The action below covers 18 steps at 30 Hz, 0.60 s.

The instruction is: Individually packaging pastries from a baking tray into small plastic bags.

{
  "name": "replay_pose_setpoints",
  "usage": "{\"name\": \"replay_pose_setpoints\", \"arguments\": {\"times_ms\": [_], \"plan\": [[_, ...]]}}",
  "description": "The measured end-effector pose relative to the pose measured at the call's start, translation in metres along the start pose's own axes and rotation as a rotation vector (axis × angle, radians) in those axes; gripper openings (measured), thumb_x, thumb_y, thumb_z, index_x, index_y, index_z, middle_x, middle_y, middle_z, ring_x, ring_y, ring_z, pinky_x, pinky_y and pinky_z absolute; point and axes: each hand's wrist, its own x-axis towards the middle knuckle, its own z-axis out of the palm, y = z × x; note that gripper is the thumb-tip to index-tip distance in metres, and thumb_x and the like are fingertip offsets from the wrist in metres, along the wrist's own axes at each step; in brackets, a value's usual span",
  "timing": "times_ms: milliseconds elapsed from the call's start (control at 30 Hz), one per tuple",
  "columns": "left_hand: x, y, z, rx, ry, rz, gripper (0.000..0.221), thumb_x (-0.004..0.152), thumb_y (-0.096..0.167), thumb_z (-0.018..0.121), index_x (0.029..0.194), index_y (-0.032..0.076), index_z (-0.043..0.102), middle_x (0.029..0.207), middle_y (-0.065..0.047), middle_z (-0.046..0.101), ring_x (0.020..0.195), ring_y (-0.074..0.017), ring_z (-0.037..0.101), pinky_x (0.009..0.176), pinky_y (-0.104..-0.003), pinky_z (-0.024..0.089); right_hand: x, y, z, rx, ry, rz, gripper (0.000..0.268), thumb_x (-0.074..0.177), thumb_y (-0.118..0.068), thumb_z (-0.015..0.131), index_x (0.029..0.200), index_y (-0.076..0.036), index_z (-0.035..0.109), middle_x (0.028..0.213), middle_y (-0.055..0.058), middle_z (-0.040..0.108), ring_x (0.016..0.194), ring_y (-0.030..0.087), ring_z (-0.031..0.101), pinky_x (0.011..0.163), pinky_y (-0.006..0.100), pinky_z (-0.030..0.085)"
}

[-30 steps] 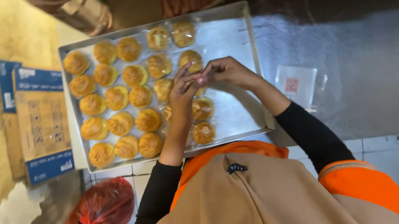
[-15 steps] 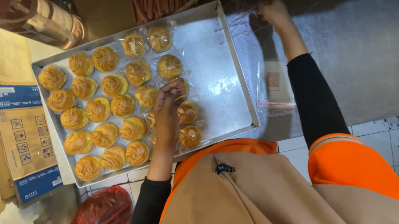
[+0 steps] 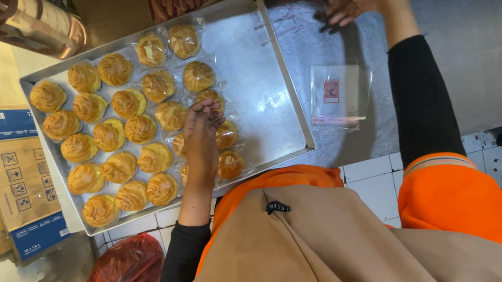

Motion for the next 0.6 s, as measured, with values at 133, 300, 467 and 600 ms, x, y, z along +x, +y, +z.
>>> {"name": "replay_pose_setpoints", "arguments": {"times_ms": [133, 300, 467, 600], "plan": [[-0.002, -0.005, -0.009, -0.046, -0.017, 0.013, 0.020, 0.102, 0.009, 0.052, 0.119, 0.003, 0.062, 0.108, -0.008, 0.064, 0.093, -0.0145, 0.058, 0.088, -0.028, 0.049, 0.021, 0.078, -0.021, -0.403, 0.523, 0.113, 0.054, 0.109, -0.041, 0.066, 0.132, 0.008, 0.064, 0.127, 0.033, 0.063, 0.115, 0.044, 0.065, 0.098, 0.053, 0.051], [-0.008, -0.002, -0.009, -0.091, -0.019, 0.021, 0.019, 0.102, 0.010, 0.052, 0.118, 0.003, 0.062, 0.108, -0.008, 0.064, 0.092, -0.0149, 0.058, 0.087, -0.029, 0.048, -0.044, 0.099, 0.042, -0.547, 1.106, -0.509, 0.021, 0.089, -0.001, 0.075, 0.108, 0.005, 0.069, 0.099, 0.020, 0.064, 0.084, 0.031, 0.057, 0.069, 0.041, 0.047], [-0.003, -0.008, -0.010, 0.035, 0.059, 0.060, 0.016, 0.101, 0.016, 0.057, 0.115, 0.009, 0.062, 0.101, -0.004, 0.069, 0.085, -0.0112, 0.067, 0.081, -0.026, 0.057, -0.121, 0.113, 0.182, -0.135, 0.584, -0.292, 0.018, 0.087, -0.009, 0.076, 0.091, 0.002, 0.063, 0.083, 0.023, 0.065, 0.087, 0.047, 0.065, 0.079, 0.055, 0.053], [-0.004, -0.021, -0.011, 0.034, 0.055, 0.048, 0.016, 0.102, 0.015, 0.056, 0.114, 0.009, 0.063, 0.099, -0.004, 0.070, 0.083, -0.0116, 0.068, 0.080, -0.027, 0.058, -0.121, 0.145, 0.208, -0.170, 0.650, -0.428, 0.015, 0.086, -0.008, 0.080, 0.096, -0.017, 0.072, 0.091, 0.004, 0.062, 0.087, 0.031, 0.063, 0.080, 0.042, 0.052]]}}
